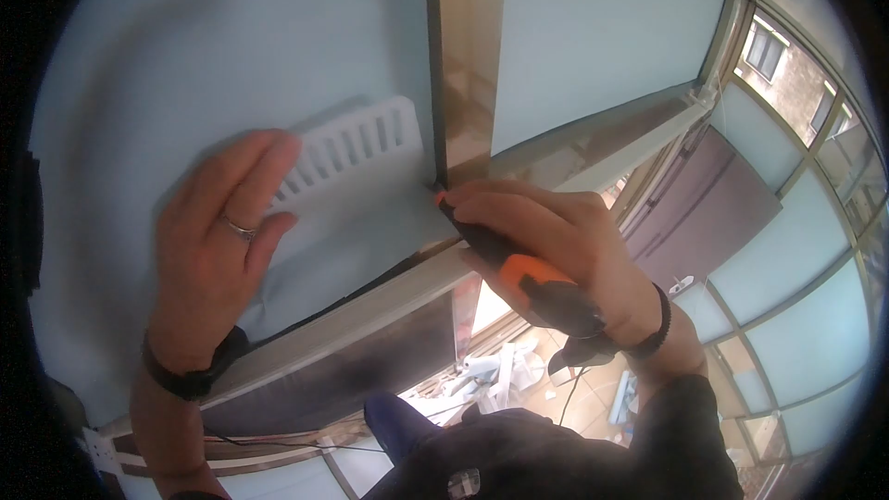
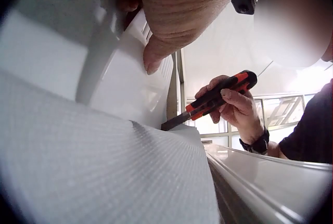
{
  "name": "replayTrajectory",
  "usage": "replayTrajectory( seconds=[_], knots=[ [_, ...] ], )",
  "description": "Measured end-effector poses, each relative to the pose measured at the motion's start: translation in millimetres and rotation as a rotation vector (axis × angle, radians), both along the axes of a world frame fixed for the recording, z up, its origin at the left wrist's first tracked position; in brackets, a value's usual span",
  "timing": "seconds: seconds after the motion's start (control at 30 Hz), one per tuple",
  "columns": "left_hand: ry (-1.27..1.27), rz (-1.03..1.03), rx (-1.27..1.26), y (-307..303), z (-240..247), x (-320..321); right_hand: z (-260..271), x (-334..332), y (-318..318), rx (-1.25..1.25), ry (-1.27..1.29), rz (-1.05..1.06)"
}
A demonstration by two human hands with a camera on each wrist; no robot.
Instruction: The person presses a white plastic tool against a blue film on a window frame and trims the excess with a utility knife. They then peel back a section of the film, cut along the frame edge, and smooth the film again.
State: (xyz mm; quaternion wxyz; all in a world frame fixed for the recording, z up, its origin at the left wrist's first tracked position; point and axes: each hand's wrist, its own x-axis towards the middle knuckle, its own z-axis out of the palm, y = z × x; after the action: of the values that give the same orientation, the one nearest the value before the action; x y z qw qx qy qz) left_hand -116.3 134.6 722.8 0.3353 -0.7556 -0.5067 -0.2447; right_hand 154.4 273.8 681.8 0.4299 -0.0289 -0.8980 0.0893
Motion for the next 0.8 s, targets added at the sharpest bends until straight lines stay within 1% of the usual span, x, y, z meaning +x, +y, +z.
replayTrajectory(
  seconds=[0.13,0.43,0.5,0.8],
  knots=[
    [-0.010,0.005,0.000,0.2,-1.6,0.0,-0.5,-1.1,-1.4,-0.036,-0.004,-0.023],
    [0.001,-0.003,0.005,0.3,-0.8,-0.8,0.7,0.0,-4.0,0.010,-0.025,-0.036],
    [0.001,0.003,0.002,0.9,-1.3,-0.6,1.8,0.7,-3.8,-0.055,-0.026,-0.062],
    [0.028,0.005,0.008,0.3,-1.7,-2.0,-3.4,4.1,-6.4,-0.076,-0.020,-0.057]
  ],
)
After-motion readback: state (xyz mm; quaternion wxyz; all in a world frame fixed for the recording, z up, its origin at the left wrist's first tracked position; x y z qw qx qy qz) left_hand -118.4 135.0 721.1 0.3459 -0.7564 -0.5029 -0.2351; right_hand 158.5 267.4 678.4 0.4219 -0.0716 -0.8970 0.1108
